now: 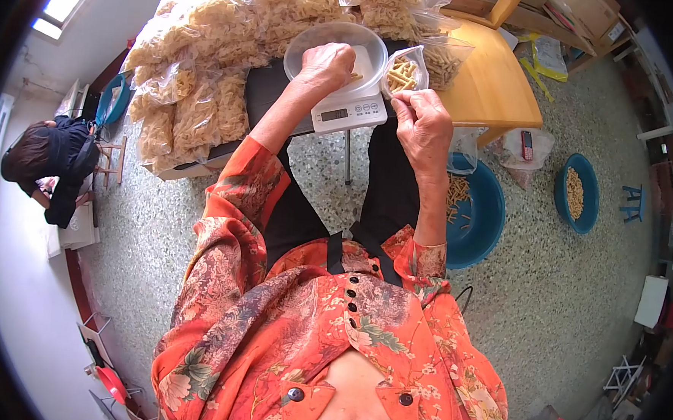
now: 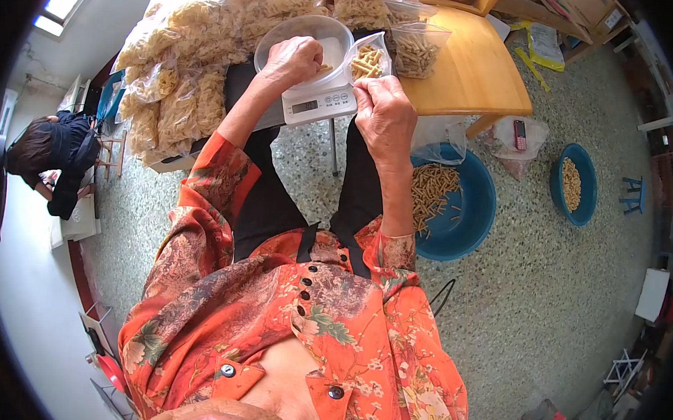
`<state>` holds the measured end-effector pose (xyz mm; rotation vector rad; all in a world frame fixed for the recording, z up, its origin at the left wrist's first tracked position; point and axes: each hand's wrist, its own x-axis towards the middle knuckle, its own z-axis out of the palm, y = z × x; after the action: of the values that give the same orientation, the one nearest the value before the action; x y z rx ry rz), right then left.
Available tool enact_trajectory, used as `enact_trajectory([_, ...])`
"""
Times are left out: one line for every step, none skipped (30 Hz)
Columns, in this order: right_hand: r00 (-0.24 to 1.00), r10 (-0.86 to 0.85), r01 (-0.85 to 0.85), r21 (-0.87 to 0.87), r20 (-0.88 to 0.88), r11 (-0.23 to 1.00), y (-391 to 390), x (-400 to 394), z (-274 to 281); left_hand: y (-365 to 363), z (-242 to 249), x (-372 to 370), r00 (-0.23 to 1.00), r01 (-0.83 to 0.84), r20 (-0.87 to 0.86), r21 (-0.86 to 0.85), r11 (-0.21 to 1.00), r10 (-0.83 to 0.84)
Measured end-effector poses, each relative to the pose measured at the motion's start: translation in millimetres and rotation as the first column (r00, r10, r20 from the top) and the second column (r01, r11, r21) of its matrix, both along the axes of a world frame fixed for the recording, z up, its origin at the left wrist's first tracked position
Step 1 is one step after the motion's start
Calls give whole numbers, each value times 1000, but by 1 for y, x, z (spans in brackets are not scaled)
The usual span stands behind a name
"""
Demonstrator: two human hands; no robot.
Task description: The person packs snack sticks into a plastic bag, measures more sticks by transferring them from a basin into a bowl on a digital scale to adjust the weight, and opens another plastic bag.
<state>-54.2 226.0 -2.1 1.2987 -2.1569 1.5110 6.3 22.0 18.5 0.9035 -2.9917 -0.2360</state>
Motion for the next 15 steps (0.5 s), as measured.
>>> enact_trajectory([1000, 0, 0, 2, -4, 1000, 0, 0, 0, 0, 0, 0, 1000, 0, -2, -1, 1000, 0])
enact_trajectory([1000, 1, -1, 1, -6, 1000, 0, 0, -1, -1, -1, -1, 1000, 12, 2, -11, 1000, -12])
enact_trajectory([1000, 1, -1, 6, -10, 1000, -1, -1, -1, -1, -1, -1, 1000, 22, 5, -21, 1000, -22])
enact_trajectory([1000, 2, -2, 11, -15, 1000, -1, -1, -2, -1, -2, -1, 1000, 21, 4, -21, 1000, -20])
enact_trajectory([1000, 3, -3, 11, -16, 1000, -1, -1, -1, 0, -2, -1, 1000, 28, 0, -41, 999, -28])
enact_trajectory([1000, 4, -4, 14, -7, 1000, -1, 0, -1, 1, -2, -1, 999, 37, -3, -60, 998, -37])
enact_trajectory([1000, 5, -5, 18, 2, 1000, 0, 0, 0, 1, -1, -1, 999, 38, -3, -60, 997, -38])
enact_trajectory([1000, 4, -4, 17, 1, 1000, 0, 0, -1, 1, -1, 1, 999, 26, -29, -30, 999, -27])
enact_trajectory([1000, 3, -3, 18, 1, 1000, 0, 0, -1, 1, 1, 2, 998, 15, -56, 0, 1000, -15])
enact_trajectory([1000, 2, -2, 19, 2, 1000, 0, 0, -1, 0, 2, 4, 998, 17, -57, -2, 1000, -17])
enact_trajectory([1000, 1, -1, 18, 2, 1000, 0, -1, -1, -3, 2, 7, 985, 33, -173, 44, 998, -25])
enact_trajectory([1000, 2, -2, 19, 4, 1000, 0, -1, -1, -6, 1, 9, 957, 52, -288, 88, 995, -25])
enact_trajectory([1000, 5, -5, 19, 6, 1000, 0, 0, -1, -9, 1, 10, 958, 50, -287, 87, 995, -23])
enact_trajectory([1000, 8, -8, 19, 8, 1000, 0, 0, -2, -7, 7, 12, 921, 108, -389, 301, 947, 19])
enact_trajectory([1000, 9, -9, 18, 1, 1000, -1, 0, -2, -5, 12, 14, 876, 186, -475, 491, 851, 83])
